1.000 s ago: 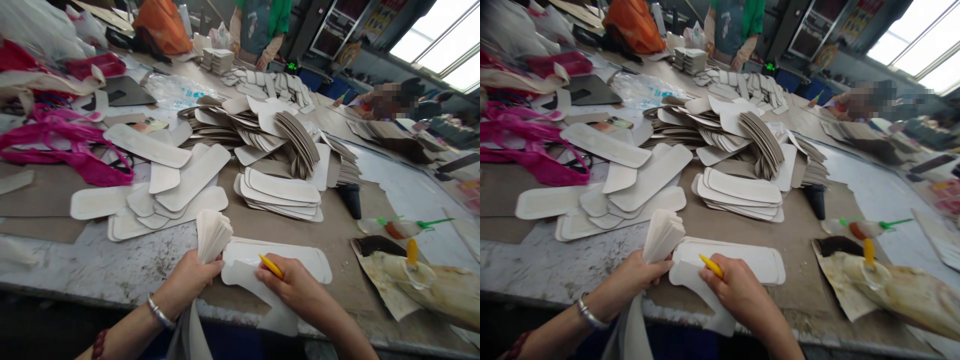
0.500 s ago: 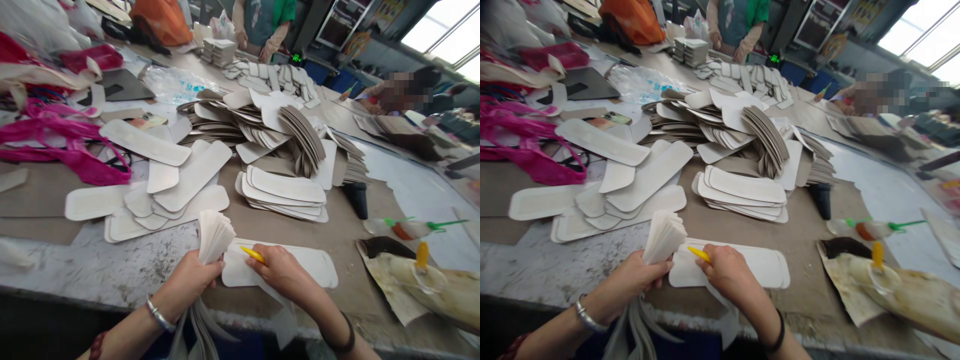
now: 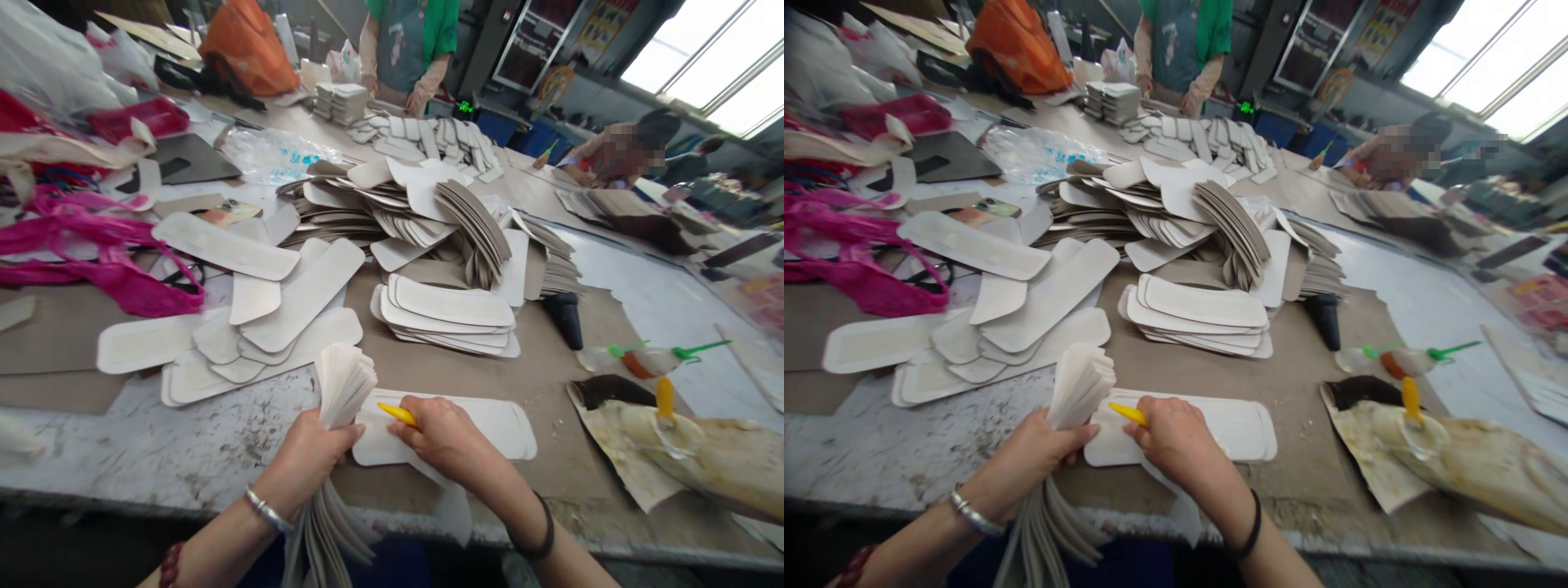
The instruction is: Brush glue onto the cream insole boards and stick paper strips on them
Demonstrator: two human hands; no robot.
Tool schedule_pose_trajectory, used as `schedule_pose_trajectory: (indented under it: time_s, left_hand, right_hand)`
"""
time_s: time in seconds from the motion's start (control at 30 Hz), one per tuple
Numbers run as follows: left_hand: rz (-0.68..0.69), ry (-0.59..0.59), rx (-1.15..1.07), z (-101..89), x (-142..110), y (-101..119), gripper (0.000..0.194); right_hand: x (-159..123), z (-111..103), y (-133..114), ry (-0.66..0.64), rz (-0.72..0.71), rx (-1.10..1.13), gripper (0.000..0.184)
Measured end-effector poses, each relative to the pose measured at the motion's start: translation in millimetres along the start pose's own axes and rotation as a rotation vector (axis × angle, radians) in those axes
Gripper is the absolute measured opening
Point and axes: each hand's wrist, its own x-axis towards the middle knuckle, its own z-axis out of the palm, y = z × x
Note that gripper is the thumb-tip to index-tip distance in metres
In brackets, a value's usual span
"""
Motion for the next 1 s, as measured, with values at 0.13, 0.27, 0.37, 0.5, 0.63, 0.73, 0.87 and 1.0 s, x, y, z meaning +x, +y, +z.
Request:
schedule_pose_trajectory:
  time_s: [0.13,0.27,0.37,0.5,0.63,0.73,0.87,1.0]
  left_hand:
    - [0.025,-0.011,0.018,-2.1,1,-6,0.025]
    - [0.026,-0.003,0.085,-5.0,4,-14,0.028]
    - [0.027,0.013,0.142,-4.7,7,-19,0.032]
    - [0.024,0.010,0.182,-2.5,10,-23,0.036]
    - [0.035,0.029,0.206,-1.1,12,-28,0.038]
    - [0.024,0.025,0.226,-0.5,14,-32,0.039]
    - [0.026,0.039,0.258,-0.5,18,-36,0.041]
    - [0.021,0.031,0.267,-1.9,20,-40,0.043]
  right_hand:
    - [-29,-1,32,-0.018,0.093,0.044,0.018]
    - [-70,10,84,0.116,0.271,0.129,0.023]
    - [-85,21,105,0.266,0.390,0.121,0.026]
    - [-80,29,101,0.343,0.472,-0.106,0.022]
    - [-70,26,90,0.324,0.532,-0.244,0.020]
    - [-68,23,89,0.301,0.554,-0.267,0.020]
    - [-66,25,91,0.296,0.549,-0.263,0.023]
    - [-64,29,93,0.317,0.552,-0.233,0.020]
